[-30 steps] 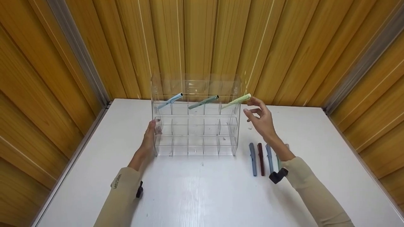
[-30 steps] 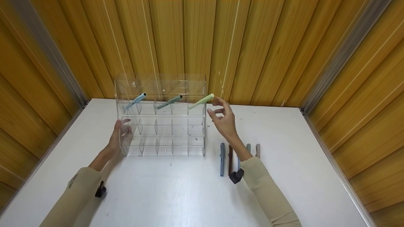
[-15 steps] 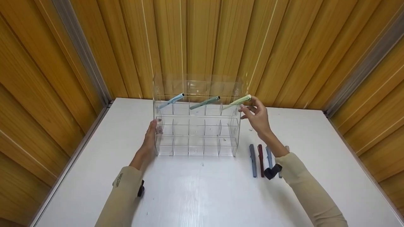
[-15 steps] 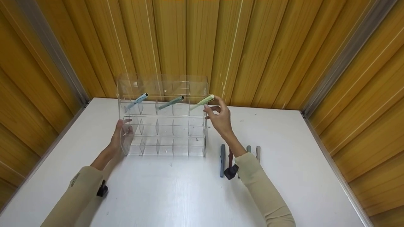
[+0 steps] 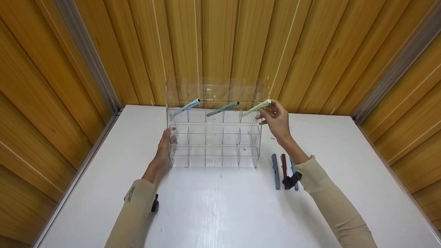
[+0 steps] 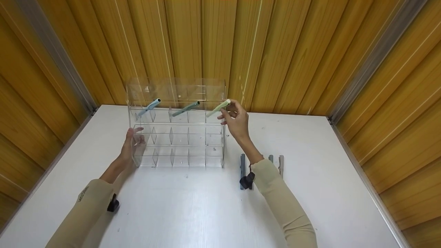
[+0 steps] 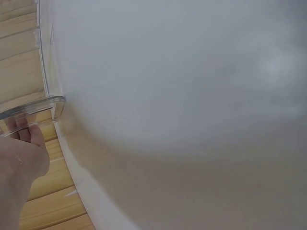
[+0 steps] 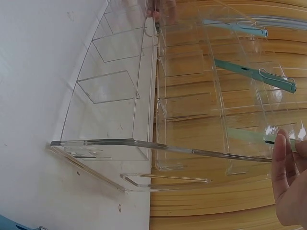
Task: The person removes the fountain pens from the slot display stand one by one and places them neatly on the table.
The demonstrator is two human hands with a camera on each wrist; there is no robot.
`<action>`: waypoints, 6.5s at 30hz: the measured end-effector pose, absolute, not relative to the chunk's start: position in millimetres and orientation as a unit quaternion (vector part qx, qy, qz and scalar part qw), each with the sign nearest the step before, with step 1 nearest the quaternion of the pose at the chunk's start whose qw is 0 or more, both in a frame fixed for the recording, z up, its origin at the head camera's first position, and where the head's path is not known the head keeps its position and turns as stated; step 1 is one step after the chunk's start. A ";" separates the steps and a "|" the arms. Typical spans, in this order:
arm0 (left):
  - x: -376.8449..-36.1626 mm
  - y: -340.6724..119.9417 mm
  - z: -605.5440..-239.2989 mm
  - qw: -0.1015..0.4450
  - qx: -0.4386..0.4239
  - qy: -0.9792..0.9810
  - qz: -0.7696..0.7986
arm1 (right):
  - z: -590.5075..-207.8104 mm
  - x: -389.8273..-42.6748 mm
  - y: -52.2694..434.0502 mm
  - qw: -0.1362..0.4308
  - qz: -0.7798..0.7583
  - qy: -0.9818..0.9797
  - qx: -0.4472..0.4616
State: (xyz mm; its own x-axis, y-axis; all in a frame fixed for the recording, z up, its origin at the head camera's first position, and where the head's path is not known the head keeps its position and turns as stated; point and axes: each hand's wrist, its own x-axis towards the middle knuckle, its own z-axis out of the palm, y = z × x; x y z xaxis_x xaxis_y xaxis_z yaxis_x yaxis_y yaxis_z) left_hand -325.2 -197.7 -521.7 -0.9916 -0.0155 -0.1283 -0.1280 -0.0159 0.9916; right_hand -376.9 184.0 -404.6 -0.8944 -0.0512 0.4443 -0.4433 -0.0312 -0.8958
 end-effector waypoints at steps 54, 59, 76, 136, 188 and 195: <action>-323.7 -201.2 -524.7 0.025 -0.043 0.719 0.693 | -375.8 -338.3 234.8 0.248 0.706 -0.640 0.175; -324.3 -201.0 -524.6 0.022 -0.034 0.715 0.698 | -382.7 -335.1 250.7 0.245 0.711 -0.643 0.148; -321.9 -197.8 -525.9 0.031 -0.054 0.715 0.696 | -407.2 -322.1 303.2 0.255 0.672 -0.692 0.065; -324.4 -197.6 -527.9 0.001 -0.054 0.705 0.707 | -511.5 -309.2 411.1 -0.006 0.411 -0.910 -0.059; -320.0 -196.3 -530.6 0.017 -0.066 0.693 0.717 | -466.9 -295.9 372.0 -0.038 0.418 -0.907 0.038; -320.1 -197.4 -531.4 0.009 -0.053 0.694 0.718 | -460.1 -301.8 348.8 -0.049 0.453 -0.888 0.071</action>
State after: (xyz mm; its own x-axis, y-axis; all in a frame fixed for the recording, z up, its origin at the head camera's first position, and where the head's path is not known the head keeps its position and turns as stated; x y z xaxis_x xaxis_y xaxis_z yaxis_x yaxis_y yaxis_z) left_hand -320.1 -197.4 -531.4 -0.9942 -0.0608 -0.0885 -0.0863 -0.0379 0.9955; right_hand -301.8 348.8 -460.1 -0.9851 -0.1708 -0.0219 -0.0826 0.5802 -0.8103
